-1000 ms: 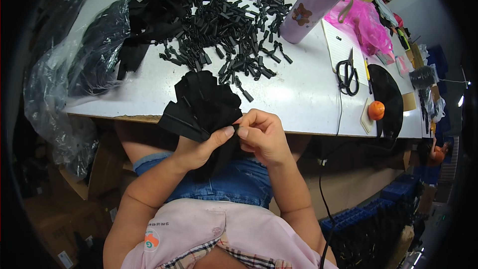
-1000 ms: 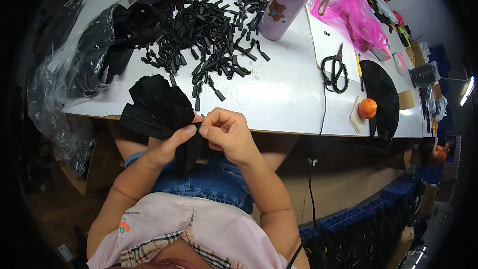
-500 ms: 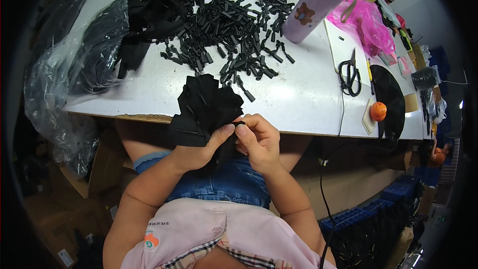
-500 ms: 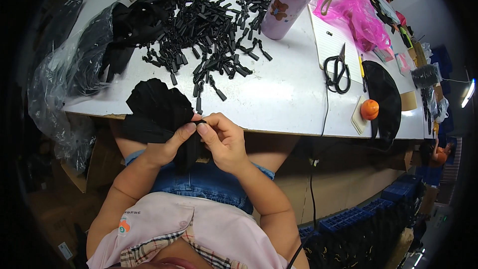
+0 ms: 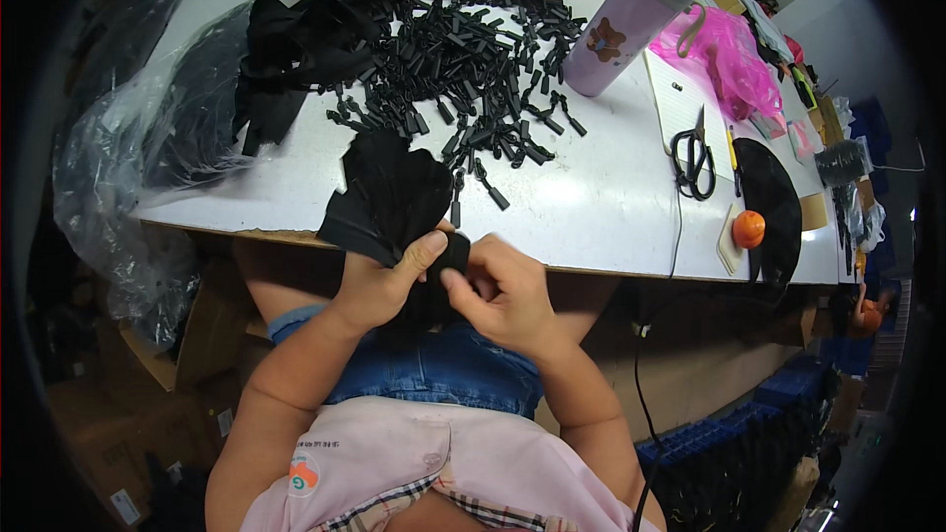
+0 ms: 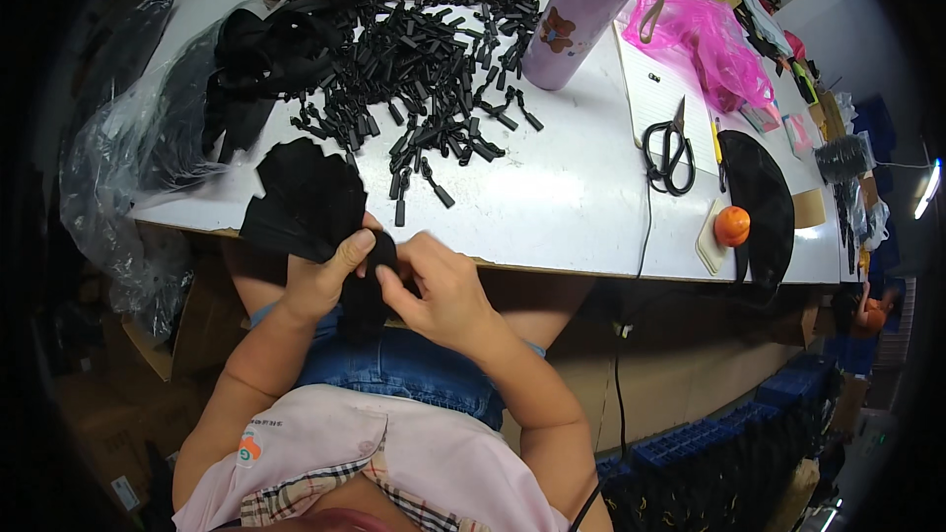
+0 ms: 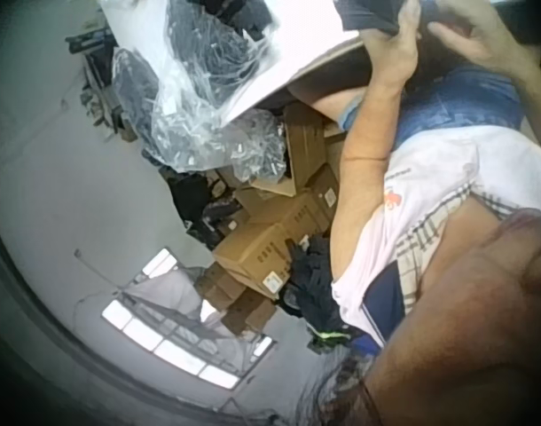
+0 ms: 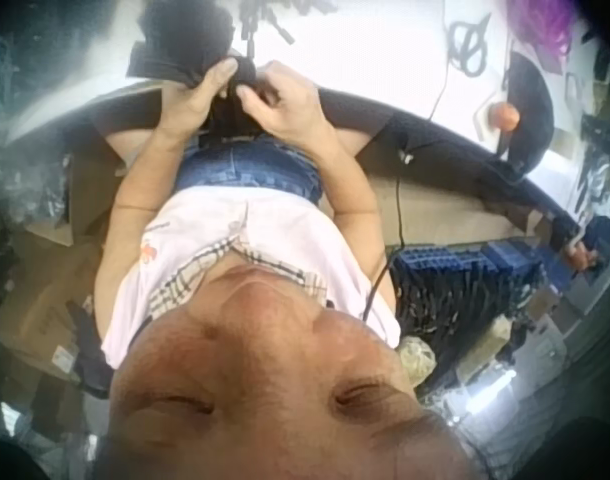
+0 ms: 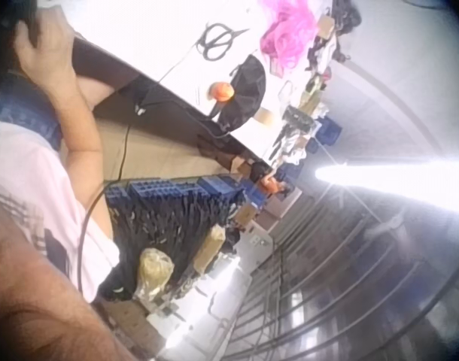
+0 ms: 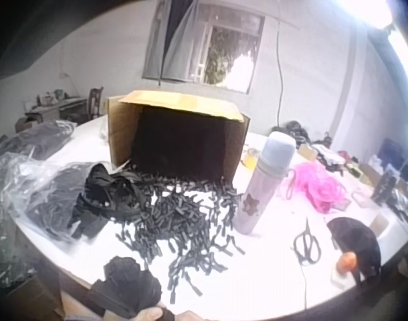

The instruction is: The person holds a bundle of black fabric straps and attaches plastic pull tabs onto the straps one at a time by hand.

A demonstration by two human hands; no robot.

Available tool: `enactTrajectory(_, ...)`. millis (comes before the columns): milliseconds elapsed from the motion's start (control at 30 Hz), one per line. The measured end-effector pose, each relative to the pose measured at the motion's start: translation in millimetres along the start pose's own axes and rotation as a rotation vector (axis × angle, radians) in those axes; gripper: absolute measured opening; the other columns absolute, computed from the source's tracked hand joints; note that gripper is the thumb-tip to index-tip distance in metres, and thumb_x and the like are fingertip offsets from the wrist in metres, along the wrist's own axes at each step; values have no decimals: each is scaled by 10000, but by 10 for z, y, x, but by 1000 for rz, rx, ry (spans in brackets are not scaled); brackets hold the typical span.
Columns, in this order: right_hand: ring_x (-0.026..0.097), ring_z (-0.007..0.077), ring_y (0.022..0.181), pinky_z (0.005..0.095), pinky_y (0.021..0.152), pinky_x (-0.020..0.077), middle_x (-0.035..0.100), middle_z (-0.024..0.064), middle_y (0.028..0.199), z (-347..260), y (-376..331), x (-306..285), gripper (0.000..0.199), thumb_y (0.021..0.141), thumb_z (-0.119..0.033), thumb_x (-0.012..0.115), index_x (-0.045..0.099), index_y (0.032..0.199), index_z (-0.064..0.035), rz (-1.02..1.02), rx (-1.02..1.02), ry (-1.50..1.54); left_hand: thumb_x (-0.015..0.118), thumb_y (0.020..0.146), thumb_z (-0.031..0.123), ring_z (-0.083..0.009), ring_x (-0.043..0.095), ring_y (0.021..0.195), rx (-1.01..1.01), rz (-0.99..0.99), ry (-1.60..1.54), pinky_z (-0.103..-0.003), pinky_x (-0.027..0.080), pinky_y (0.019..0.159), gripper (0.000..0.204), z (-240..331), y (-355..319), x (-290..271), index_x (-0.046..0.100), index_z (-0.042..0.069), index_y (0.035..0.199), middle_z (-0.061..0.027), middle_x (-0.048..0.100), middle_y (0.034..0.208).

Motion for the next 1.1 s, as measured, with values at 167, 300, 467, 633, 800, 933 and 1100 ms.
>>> enactTrajectory(167, 459, 137, 537, 228, 407, 361, 520, 76, 815, -119, 168, -60, 333, 623, -1, 650, 584, 947, -34, 476, -350, -243, 568, 786, 78, -82, 497, 823, -70, -84, 55, -209, 418, 701, 318, 37, -16, 45, 467, 13, 1080, -31, 542, 941)
enactTrajectory(300, 435, 132, 537, 212, 402, 351, 526, 55, 774, -30, 160, -86, 348, 592, 44, 648, 593, 927, -32, 510, -516, -357, 616, 742, 78, -61, 489, 660, -113, -155, -58, -181, 403, 545, 366, 40, -18, 11, 477, 12, 1074, -30, 538, 859)
enactTrajectory(467, 468, 117, 534, 186, 430, 360, 527, 58, 722, -38, 73, -38, 246, 601, 54, 644, 592, 830, -21, 606, -607, -308, 642, 724, 123, -62, 476, 614, -240, -120, -243, -176, 392, 534, 318, 40, -13, 44, 514, 19, 997, -24, 520, 796)
enactTrajectory(633, 484, 69, 520, 170, 456, 386, 536, 41, 672, -21, -8, 14, 84, 729, -11, 600, 565, 804, 0, 301, 40, 460, 618, 752, 140, -70, 473, 683, 85, -55, -14, -195, 396, 578, 232, 11, -30, 55, 534, 18, 931, -11, 519, 801)
enactTrajectory(800, 478, 48, 505, 161, 455, 389, 551, 33, 656, 11, -55, 50, 81, 794, -63, 556, 548, 803, 17, 217, 225, 564, 576, 783, 130, -78, 468, 701, 114, -53, 47, -204, 399, 633, 173, -26, -54, 75, 539, 18, 909, -11, 516, 793)
enactTrajectory(933, 489, 53, 528, 166, 474, 395, 546, 32, 648, 55, -50, 56, 77, 800, -61, 543, 548, 799, 15, 221, 151, 549, 558, 796, 110, -100, 494, 695, 415, -82, 677, -205, 406, 652, 145, 71, -71, 40, 554, 35, 920, -35, 527, 776)
enactTrajectory(1100, 496, 103, 552, 208, 513, 413, 534, 43, 660, 5, 43, -38, 92, 779, -69, 554, 554, 825, 11, 94, 328, 680, 570, 793, 100, -112, 528, 702, 225, -53, 118, -241, 460, 594, 177, 53, -106, 93, 509, 19, 939, -60, 521, 807)
Point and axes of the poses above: each hand's wrist, its own y-axis towards the middle knuckle, its own x-axis out of the palm, z = x × y, the point moved 1 cm from there along y, towards the middle knuckle
